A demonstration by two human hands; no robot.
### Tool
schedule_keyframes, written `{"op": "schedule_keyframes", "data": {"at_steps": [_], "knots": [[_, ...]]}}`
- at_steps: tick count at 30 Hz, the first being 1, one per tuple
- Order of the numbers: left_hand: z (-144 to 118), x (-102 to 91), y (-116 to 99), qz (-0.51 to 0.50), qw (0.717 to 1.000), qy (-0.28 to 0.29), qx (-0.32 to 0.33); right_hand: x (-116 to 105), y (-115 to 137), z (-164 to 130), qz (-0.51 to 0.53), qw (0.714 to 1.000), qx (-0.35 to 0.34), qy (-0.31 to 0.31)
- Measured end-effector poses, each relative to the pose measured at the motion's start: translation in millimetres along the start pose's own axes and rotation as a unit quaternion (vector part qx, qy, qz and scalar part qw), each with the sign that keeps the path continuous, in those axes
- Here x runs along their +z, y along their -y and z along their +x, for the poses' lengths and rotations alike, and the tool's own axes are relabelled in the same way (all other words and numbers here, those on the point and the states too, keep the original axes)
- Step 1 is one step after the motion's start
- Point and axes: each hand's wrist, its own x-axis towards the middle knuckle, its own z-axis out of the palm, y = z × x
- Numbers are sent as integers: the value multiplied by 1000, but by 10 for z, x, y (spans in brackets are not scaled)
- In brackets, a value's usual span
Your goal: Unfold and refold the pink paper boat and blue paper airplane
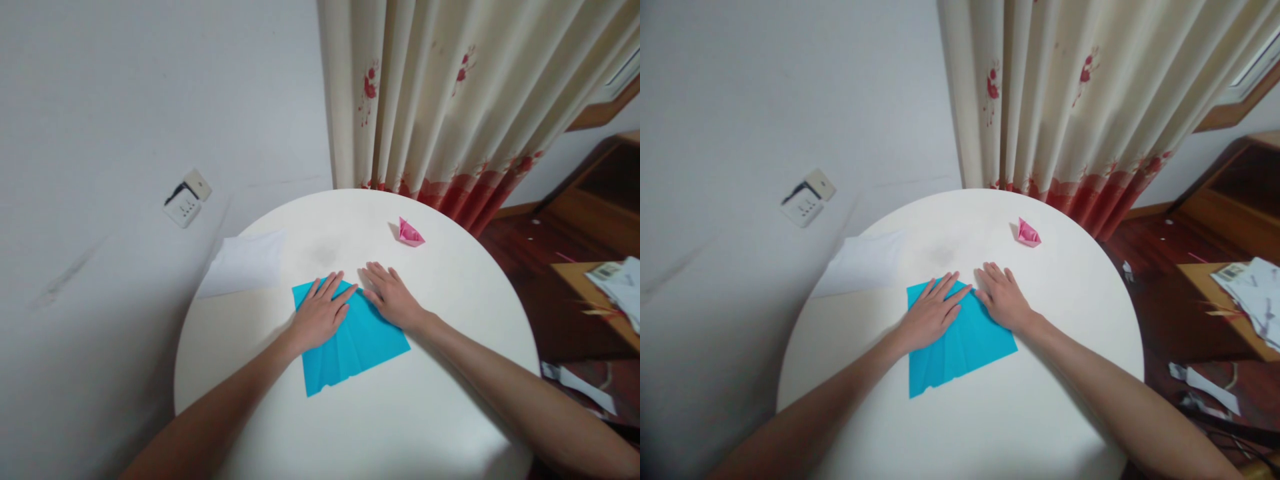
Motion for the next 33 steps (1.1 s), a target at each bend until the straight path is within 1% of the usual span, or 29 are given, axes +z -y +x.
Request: {"op": "schedule_keyframes", "data": {"at_steps": [4, 8, 11, 14, 19, 22, 25, 27, 33], "knots": [[-1, 11, -2, 0, 1000, 3, -5, 13, 77, -31, -50, 998, -15, 26], [-3, 12, -4, 0, 1000, 10, -3, 21, 70, -26, -73, 997, 0, 26], [-5, 0, -13, -2, 1000, 13, -2, 12, 32, -24, -85, 996, 25, 17], [-11, -14, -24, -6, 1000, 15, -2, -3, -17, -24, -86, 995, 46, 14], [-35, -34, -27, -4, 1000, 23, 6, 4, -55, -10, -50, 997, 54, -5], [-50, -53, -18, -4, 999, 33, 27, 27, -27, -8, -18, 1000, 21, -8], [-56, -77, -9, -4, 998, 46, 44, 53, 15, -26, -6, 999, -39, 12], [-55, -87, -5, -7, 998, 50, 48, 70, 30, -41, -13, 998, -65, 24], [-53, -94, -4, -17, 998, 52, 45, 83, 8, -44, -29, 997, -67, 34]]}}
